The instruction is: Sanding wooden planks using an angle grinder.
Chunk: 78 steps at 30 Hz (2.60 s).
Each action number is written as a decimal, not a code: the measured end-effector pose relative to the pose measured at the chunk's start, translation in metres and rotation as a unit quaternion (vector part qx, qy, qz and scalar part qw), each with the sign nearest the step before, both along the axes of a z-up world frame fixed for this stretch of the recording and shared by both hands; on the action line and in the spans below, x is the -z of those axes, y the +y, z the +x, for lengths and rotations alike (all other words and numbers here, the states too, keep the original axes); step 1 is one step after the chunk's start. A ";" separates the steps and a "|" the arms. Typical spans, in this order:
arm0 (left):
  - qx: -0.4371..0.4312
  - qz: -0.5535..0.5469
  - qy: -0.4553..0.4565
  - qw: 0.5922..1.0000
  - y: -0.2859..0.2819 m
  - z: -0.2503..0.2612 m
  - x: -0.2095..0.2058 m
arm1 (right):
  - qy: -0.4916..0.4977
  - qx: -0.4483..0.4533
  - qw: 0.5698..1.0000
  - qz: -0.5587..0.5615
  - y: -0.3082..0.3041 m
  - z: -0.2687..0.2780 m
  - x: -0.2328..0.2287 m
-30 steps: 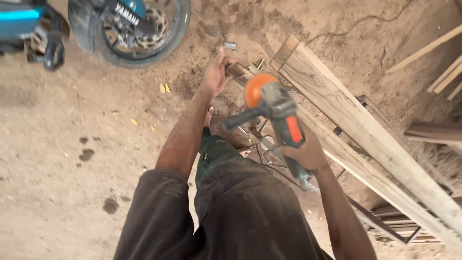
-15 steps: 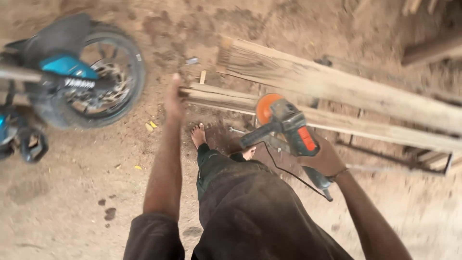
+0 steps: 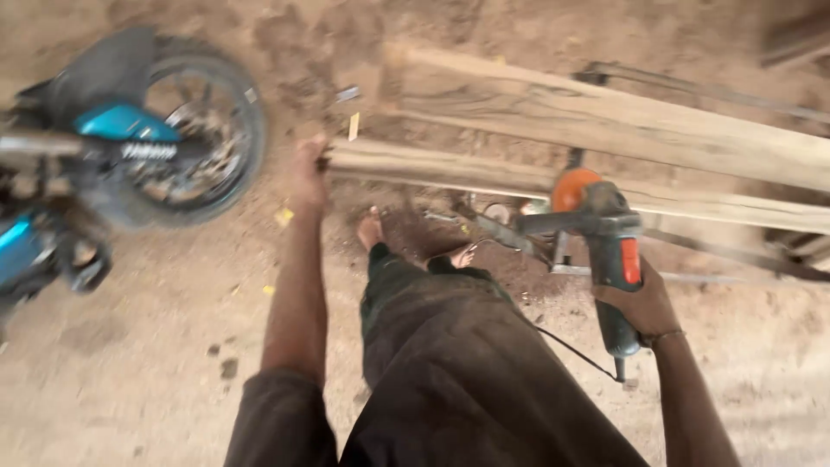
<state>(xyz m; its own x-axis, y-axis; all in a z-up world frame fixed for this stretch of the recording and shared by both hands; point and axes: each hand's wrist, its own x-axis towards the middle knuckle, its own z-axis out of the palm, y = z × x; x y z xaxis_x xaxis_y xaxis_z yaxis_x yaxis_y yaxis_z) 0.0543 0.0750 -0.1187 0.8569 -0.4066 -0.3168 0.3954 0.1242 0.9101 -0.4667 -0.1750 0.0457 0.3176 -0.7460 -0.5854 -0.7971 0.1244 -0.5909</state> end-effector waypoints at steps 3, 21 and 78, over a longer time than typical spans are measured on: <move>0.033 0.043 -0.015 0.998 0.001 0.004 0.017 | -0.077 -0.064 0.994 0.039 0.026 0.067 -0.009; 0.048 -0.021 0.100 0.994 0.014 0.021 0.078 | -0.058 -0.243 0.968 -0.023 0.033 0.133 -0.051; -0.038 -0.070 0.053 0.995 -0.021 0.011 -0.017 | 0.058 0.019 0.998 -0.003 -0.140 -0.168 0.016</move>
